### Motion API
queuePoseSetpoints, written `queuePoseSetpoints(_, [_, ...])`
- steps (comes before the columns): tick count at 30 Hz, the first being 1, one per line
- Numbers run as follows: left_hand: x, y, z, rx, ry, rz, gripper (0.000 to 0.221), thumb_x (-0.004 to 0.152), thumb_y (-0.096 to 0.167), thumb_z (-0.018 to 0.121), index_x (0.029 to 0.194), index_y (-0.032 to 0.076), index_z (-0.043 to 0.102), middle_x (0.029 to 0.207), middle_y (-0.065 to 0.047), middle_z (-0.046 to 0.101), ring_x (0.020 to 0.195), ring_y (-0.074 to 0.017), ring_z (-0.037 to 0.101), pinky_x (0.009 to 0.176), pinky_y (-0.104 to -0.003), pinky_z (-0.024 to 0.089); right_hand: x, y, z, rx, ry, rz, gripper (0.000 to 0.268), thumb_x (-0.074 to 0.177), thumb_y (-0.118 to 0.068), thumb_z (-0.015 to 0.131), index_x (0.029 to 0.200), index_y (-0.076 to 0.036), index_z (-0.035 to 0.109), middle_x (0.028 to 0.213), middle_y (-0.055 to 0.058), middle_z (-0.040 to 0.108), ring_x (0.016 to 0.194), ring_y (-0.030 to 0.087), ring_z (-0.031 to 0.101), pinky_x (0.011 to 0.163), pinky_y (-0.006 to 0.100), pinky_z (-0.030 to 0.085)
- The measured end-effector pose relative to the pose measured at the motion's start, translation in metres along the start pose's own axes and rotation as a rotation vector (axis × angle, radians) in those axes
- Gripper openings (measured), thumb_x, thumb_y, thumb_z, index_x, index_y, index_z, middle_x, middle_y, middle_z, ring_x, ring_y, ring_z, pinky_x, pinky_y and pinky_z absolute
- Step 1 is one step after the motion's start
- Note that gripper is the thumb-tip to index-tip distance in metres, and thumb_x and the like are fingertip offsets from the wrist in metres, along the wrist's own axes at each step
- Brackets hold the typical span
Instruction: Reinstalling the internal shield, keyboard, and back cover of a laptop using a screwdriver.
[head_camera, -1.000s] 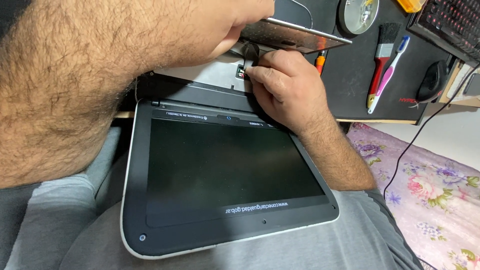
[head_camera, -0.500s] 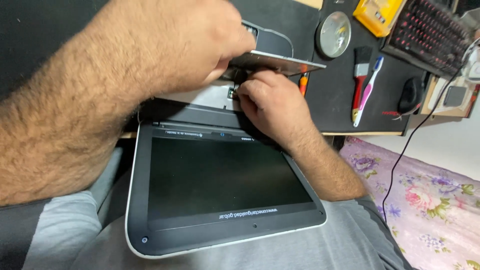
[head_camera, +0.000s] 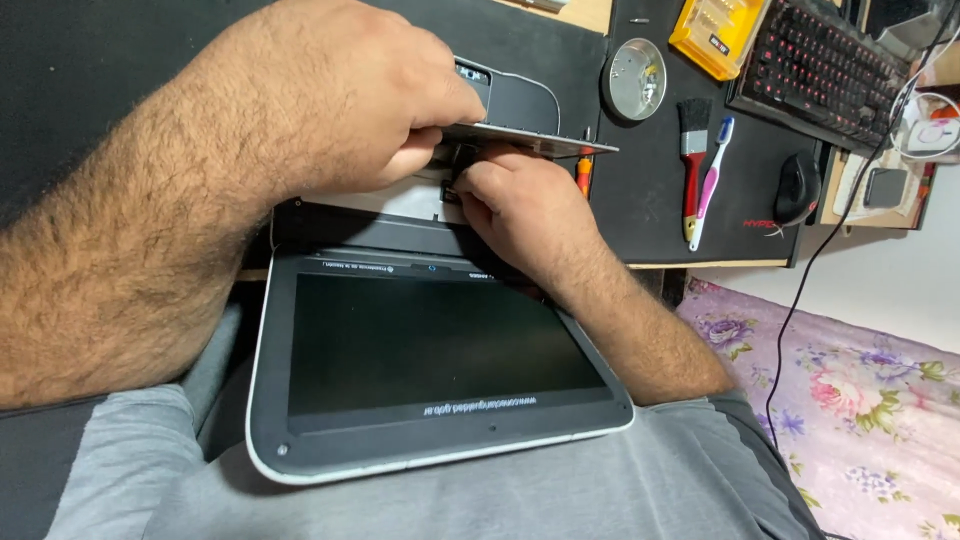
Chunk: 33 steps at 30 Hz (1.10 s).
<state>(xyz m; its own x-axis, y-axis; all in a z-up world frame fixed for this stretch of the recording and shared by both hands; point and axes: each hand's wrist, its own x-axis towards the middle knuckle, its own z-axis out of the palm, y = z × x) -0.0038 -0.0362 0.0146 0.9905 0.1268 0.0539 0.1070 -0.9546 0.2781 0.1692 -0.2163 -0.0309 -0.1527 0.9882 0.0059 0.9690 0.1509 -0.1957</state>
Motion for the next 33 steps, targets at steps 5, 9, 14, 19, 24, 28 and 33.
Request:
queuePoseSetpoints(5, [-0.012, 0.001, 0.008, -0.052, 0.049, 0.061, 0.014, 0.084, 0.028, 0.06, 0.093, 0.03, 0.069, 0.084, 0.006, 0.065, 0.08, -0.0253, 0.067, 0.055, -0.047, 0.053, -0.024, 0.005, -0.02, 0.285, 0.014, -0.073, 0.013, 0.096, -0.013, 0.07, 0.108, -0.008, 0.07, 0.103, 0.008, 0.074, 0.094, 0.03, 0.069, 0.077, 0.04, 0.054])
queuePoseSetpoints(9, [-0.028, 0.004, 0.024, -0.195, 0.079, 0.135, 0.04, 0.082, 0.023, 0.066, 0.121, 0.023, 0.073, 0.111, 0.002, 0.069, 0.097, -0.0288, 0.065, 0.078, -0.049, 0.056, -0.062, 0.017, -0.039, 0.567, 0.098, -0.193, 0.009, 0.096, -0.012, 0.071, 0.099, -0.003, 0.072, 0.095, 0.012, 0.074, 0.085, 0.027, 0.074, 0.08, 0.037, 0.06])
queuePoseSetpoints(14, [-0.048, 0.012, 0.033, -0.195, 0.165, 0.103, 0.037, 0.079, 0.025, 0.076, 0.116, 0.023, 0.076, 0.115, 0.002, 0.067, 0.111, -0.0241, 0.062, 0.094, -0.048, 0.048, -0.094, 0.026, -0.031, 0.492, 0.36, -0.02, 0.013, 0.086, -0.008, 0.083, 0.086, -0.002, 0.071, 0.082, 0.012, 0.07, 0.075, 0.024, 0.067, 0.073, 0.035, 0.056])
queuePoseSetpoints(19, [-0.059, 0.012, 0.045, -0.141, 0.229, 0.104, 0.046, 0.072, 0.038, 0.088, 0.114, 0.023, 0.076, 0.126, 0.001, 0.068, 0.127, -0.0288, 0.058, 0.11, -0.054, 0.042, -0.089, 0.037, -0.013, 0.369, 0.39, 0.085, 0.029, 0.089, -0.017, 0.087, 0.111, -0.003, 0.074, 0.114, 0.014, 0.068, 0.106, 0.028, 0.065, 0.099, 0.04, 0.054])
queuePoseSetpoints(24, [-0.075, 0.011, 0.042, -0.105, 0.245, -0.006, 0.043, 0.078, 0.041, 0.086, 0.114, 0.019, 0.076, 0.131, -0.002, 0.069, 0.135, -0.0303, 0.057, 0.117, -0.054, 0.039, -0.078, 0.038, -0.008, 0.345, 0.272, -0.13, 0.023, 0.093, -0.013, 0.083, 0.109, -0.001, 0.071, 0.117, 0.017, 0.069, 0.116, 0.039, 0.066, 0.101, 0.053, 0.054])
queuePoseSetpoints(28, [-0.085, 0.014, 0.045, -0.077, 0.261, -0.118, 0.05, 0.077, 0.045, 0.087, 0.114, 0.012, 0.078, 0.134, -0.005, 0.071, 0.136, -0.034, 0.056, 0.115, -0.057, 0.039, -0.079, 0.039, -0.004, 0.344, 0.307, -0.153, 0.021, 0.095, -0.014, 0.079, 0.109, 0.0, 0.07, 0.117, 0.018, 0.068, 0.115, 0.04, 0.066, 0.1, 0.053, 0.055])
queuePoseSetpoints(33, [-0.088, 0.022, 0.046, -0.155, 0.284, -0.244, 0.043, 0.085, 0.033, 0.087, 0.118, 0.007, 0.079, 0.135, -0.007, 0.071, 0.14, -0.0333, 0.054, 0.105, -0.054, 0.048, -0.079, 0.038, -0.001, 0.33, 0.303, -0.078, 0.021, 0.099, -0.022, 0.075, 0.106, -0.002, 0.072, 0.131, 0.02, 0.064, 0.126, 0.045, 0.058, 0.108, 0.058, 0.049])
